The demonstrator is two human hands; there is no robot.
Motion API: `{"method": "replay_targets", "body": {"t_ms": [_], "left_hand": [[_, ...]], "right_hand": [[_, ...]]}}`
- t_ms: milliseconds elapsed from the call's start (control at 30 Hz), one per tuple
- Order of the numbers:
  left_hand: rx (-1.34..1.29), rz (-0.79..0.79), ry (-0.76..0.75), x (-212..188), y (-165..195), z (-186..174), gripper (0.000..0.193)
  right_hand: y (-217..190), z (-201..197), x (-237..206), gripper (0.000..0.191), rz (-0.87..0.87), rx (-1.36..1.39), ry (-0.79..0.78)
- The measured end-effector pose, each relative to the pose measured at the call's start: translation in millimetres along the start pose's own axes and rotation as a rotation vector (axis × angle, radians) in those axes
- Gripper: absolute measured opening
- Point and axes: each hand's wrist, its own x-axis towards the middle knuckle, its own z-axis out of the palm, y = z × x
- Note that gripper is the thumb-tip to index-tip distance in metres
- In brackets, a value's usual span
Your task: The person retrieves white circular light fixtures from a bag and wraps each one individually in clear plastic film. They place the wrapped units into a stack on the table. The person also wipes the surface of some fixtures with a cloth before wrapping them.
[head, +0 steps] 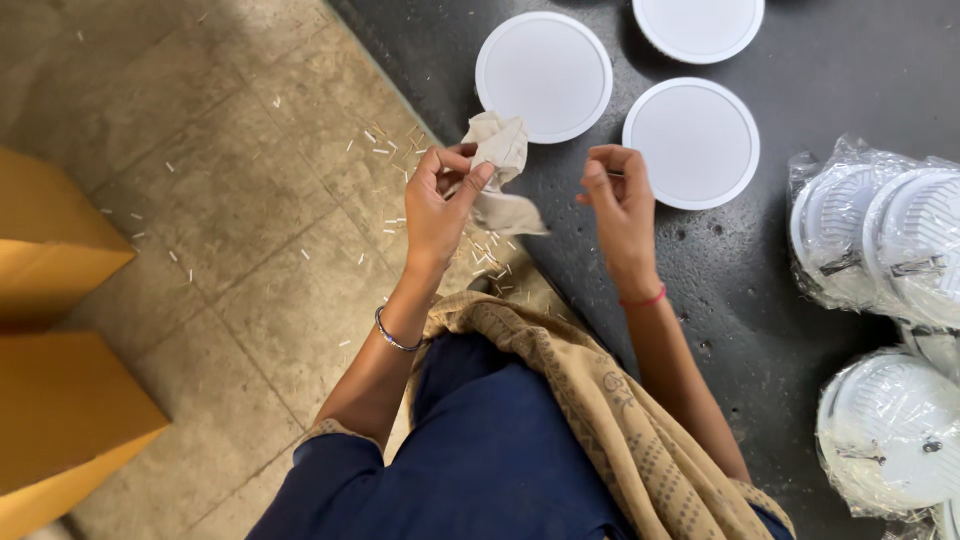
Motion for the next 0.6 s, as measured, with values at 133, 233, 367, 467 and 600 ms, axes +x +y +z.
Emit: {"method": "replay_targets", "body": {"t_ms": [133,233,367,467,600], "left_hand": [[0.016,-0.125,-0.033,15,0,7,0.023],[0.016,-0.173,-0.145,23,3,12,0.024],[0.045,-0.204,-0.306,36,15,10,0.037],[0.080,-0.052,-0.555,47,24,2,0.043],[0.198,-0.233,-0.508,60,27,-6,0.027]], "right_hand": [[-23,20,1,0.040,-0.356,-0.334,-0.047],[-18,26,11,0.043,-0.420,-0.422,-0.091],[2,14,34,0.025,0.076,0.043,-0.179],[7,-5,47,0.022,0.110,0.220,-0.173],[0,-25,59,0.019,0.142,0.193,-0.134]]}}
